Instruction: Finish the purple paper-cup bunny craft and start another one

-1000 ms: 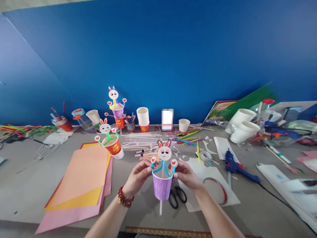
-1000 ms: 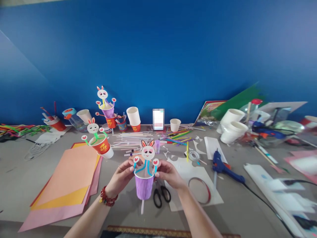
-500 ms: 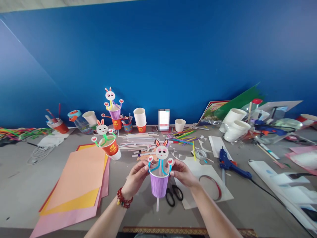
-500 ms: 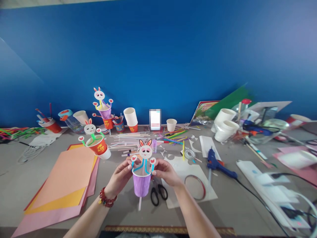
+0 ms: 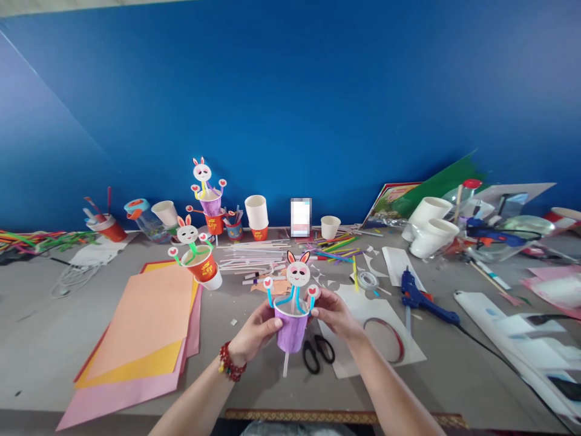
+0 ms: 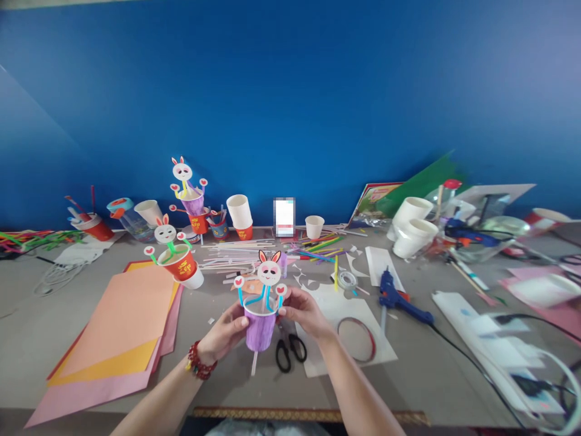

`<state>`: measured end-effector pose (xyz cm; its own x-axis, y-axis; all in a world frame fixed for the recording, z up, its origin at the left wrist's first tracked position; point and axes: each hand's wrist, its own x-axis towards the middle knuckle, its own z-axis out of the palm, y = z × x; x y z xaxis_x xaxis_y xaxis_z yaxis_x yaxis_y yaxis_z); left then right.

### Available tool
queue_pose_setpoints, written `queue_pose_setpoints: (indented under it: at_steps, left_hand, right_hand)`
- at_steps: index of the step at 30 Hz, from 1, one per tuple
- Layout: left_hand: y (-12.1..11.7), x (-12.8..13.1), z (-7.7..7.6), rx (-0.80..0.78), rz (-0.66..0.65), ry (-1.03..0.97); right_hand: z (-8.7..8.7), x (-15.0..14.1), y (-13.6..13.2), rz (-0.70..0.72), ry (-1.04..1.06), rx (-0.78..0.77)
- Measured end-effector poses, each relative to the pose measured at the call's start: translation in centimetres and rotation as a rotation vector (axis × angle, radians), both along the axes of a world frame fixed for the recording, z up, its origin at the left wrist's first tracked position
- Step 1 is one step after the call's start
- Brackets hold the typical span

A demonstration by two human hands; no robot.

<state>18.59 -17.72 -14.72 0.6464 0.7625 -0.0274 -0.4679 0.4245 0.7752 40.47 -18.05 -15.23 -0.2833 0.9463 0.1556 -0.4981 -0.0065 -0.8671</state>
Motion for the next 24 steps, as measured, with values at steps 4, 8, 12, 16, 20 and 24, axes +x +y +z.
queue_pose_setpoints:
  at_steps: [4, 8, 12, 16, 20, 24]
  left_hand:
    - [0.0, -0.2, -0.4, -0.005, 0.004, 0.015]
    - [0.1, -0.5, -0.8, 0.000, 0.022, 0.025]
    - [0.1, -0.3, -0.5, 0.002, 0.015, 0.029]
    - [0.2, -0.2, -0.1, 0.033, 0.009, 0.028]
    - [0.5, -0.4, 0.1, 0.102, 0.071, 0.007]
    - [1.0, -0.6, 0.3, 0.132, 0.273, 0.004]
  right_hand:
    - [0.1, 0.0, -0.1, -0.011, -0.022, -0.011]
    - [0.3, 0.0, -0.2, -0.006, -0.049, -0.004]
    - [0.6, 0.0, -0.2, 0.002, -0.081, 0.008]
    - [0.6, 0.1, -0.2, -0.005, -0.087, 0.017]
    - [0.3, 0.3, -0.3, -0.012, -0.079, 0.020]
    - [-0.2, 0.6, -0.4, -0.020, -0.073, 0.013]
